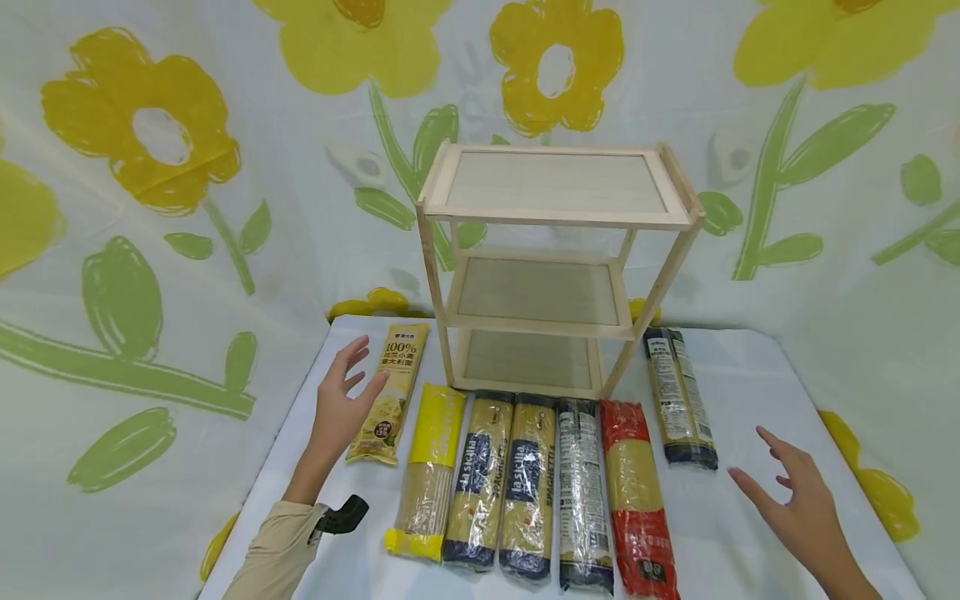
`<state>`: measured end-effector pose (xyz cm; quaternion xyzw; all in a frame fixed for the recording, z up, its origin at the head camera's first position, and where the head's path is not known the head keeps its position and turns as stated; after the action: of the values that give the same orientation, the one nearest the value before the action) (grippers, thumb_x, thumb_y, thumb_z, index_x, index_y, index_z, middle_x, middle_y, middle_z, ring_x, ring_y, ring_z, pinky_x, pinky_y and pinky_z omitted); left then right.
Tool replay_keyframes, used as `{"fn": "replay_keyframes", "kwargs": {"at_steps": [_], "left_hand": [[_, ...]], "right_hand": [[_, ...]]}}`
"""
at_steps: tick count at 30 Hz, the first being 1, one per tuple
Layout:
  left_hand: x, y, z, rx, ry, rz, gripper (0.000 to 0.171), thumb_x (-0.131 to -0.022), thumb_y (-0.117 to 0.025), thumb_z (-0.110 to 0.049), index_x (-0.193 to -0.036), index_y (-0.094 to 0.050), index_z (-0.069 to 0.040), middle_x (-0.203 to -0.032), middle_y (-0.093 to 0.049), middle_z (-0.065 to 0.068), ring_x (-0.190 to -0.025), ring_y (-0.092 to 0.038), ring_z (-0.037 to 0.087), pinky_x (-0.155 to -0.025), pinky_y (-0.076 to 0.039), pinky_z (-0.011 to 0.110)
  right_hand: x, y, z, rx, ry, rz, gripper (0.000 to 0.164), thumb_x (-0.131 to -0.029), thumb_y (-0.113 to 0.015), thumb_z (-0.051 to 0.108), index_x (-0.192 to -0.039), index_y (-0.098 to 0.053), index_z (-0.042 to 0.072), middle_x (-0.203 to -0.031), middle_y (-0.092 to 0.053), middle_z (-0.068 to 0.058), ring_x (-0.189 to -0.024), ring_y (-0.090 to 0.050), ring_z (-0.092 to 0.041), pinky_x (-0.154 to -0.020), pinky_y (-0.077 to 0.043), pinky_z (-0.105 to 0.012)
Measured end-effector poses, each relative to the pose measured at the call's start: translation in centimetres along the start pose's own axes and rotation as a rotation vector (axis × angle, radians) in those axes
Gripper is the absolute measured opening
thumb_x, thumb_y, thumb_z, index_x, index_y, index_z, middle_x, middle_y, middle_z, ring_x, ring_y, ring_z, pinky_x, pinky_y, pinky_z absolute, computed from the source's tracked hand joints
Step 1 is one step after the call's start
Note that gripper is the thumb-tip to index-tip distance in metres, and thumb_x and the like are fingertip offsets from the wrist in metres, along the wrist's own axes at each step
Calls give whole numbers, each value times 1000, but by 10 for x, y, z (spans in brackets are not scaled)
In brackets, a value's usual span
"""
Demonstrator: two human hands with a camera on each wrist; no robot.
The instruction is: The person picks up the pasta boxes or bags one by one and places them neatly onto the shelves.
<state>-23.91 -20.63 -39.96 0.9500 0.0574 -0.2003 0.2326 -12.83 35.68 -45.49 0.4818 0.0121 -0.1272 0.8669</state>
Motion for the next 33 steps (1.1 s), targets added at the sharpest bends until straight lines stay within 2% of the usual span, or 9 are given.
{"fn": "replay_keyframes", "kwargs": {"at_steps": [7,11,14,18,23,27,33], "left_hand": [[-21,-14,-37,173,4,30,55,-92,-61,-5,-140,-36,2,-141,-41,19,-129,-41,36,-99,-38,54],[-33,-20,-42,230,3,39,52,-93,-58,-5,-140,-37,1,-140,-42,16,-129,-41,34,-100,-37,52],[-43,-25,-46,288,-20,42,50,-94,-57,-5,-140,-37,1,-139,-42,18,-128,-40,35,-100,-36,54],[-58,-32,-56,321,-41,37,50,-95,-56,-6,-141,-37,1,-139,-43,19,-127,-42,33,-98,-40,49],[-76,-41,-68,338,-50,35,47,-96,-54,-7,-140,-38,0,-138,-45,18,-126,-45,34,-99,-40,47],[-87,-48,-74,376,-31,54,44,-97,-54,-9,-138,-42,0,-133,-50,18,-121,-49,30,-97,-43,43],[-97,-54,-74,450,26,75,40,-98,-51,-10,-137,-44,0,-127,-53,23,-114,-54,34,-91,-45,53]], "right_hand": [[-4,-12,9,-36,39,-33,77,-86,-70,33,-144,-32,-1,-127,-40,-31,-110,-40,-47,-77,-42,-64],[-11,-20,14,-56,70,-57,75,-85,-71,31,-142,-35,-2,-126,-41,-31,-110,-41,-47,-76,-42,-63],[-20,-26,16,-73,72,-72,72,-86,-70,30,-141,-37,-4,-127,-41,-31,-111,-41,-47,-77,-42,-62],[-31,-36,11,-96,63,-94,70,-86,-70,25,-139,-37,-6,-128,-40,-33,-112,-40,-48,-78,-39,-63],[-42,-51,-1,-115,-2,-111,70,-86,-70,26,-139,-36,-7,-128,-38,-34,-116,-38,-50,-87,-34,-67],[-51,-67,-11,-124,-55,-71,72,-87,-68,28,-139,-33,-9,-129,-34,-38,-118,-34,-53,-90,-32,-69],[-65,-91,-34,-72,-195,11,78,-87,-66,34,-141,-28,-8,-130,-28,-42,-117,-31,-57,-86,-34,-69]]}}
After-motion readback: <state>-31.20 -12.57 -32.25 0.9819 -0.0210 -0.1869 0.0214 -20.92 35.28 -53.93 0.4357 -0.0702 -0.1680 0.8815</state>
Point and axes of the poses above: each hand's wrist, its own x-axis away from the middle knuckle, its own y-axis out of the back of the hand, z = x × y, the point moved 8 cm from there along -x, towards the middle knuckle
